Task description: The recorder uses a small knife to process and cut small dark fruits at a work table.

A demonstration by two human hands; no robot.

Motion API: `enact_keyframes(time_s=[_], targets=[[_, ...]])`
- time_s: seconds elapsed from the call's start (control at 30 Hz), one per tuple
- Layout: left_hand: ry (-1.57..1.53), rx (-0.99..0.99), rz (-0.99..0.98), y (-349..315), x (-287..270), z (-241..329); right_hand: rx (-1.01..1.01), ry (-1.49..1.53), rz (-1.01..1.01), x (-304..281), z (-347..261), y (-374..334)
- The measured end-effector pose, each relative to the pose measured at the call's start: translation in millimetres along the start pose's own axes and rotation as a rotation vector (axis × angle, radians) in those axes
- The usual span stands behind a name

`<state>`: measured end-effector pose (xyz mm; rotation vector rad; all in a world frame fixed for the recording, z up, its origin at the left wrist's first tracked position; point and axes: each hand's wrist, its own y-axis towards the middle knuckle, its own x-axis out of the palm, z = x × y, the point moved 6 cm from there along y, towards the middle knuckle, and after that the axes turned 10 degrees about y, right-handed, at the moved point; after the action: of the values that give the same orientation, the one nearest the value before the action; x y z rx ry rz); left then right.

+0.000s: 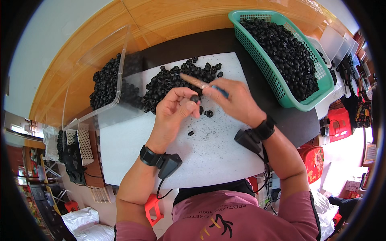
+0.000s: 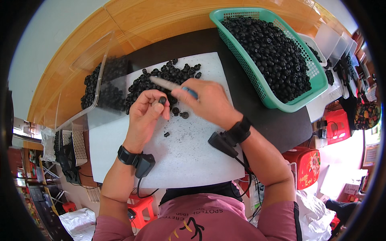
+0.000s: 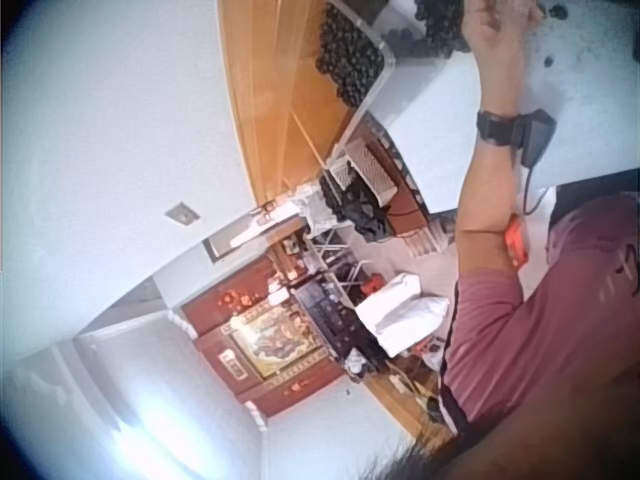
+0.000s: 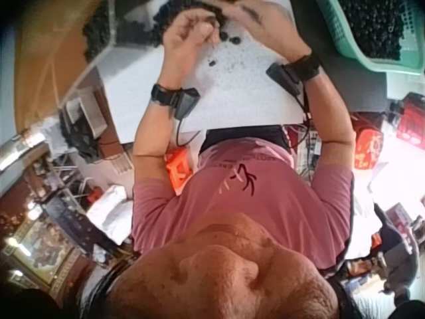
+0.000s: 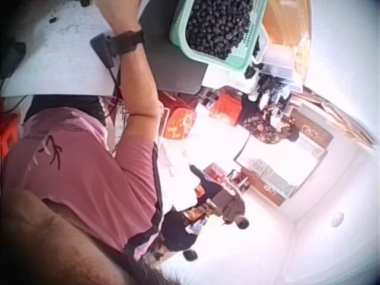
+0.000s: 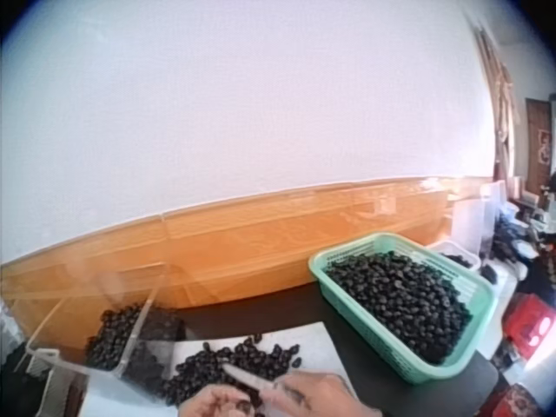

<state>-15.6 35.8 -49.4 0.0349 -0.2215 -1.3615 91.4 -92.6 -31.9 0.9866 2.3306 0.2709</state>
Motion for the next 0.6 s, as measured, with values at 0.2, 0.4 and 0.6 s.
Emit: enact_keyframes(time_s=[0.2,0.4,0.6], targets=[[-0.016,0.002,0.001,-1.1,7.2,2.9,0.229,0.373,-0.085,-2.9,6.0,4.4],[0.044,-0.002,0.021,-0.1,3.2,-6.4,0.313,0.517,-0.234,9.4,-5.7,-2.9],[0.088,-0.003,0.014,-0.2,6.2,-4.7,0.299,0.478,-0.244,9.3,-4.7,-2.3]])
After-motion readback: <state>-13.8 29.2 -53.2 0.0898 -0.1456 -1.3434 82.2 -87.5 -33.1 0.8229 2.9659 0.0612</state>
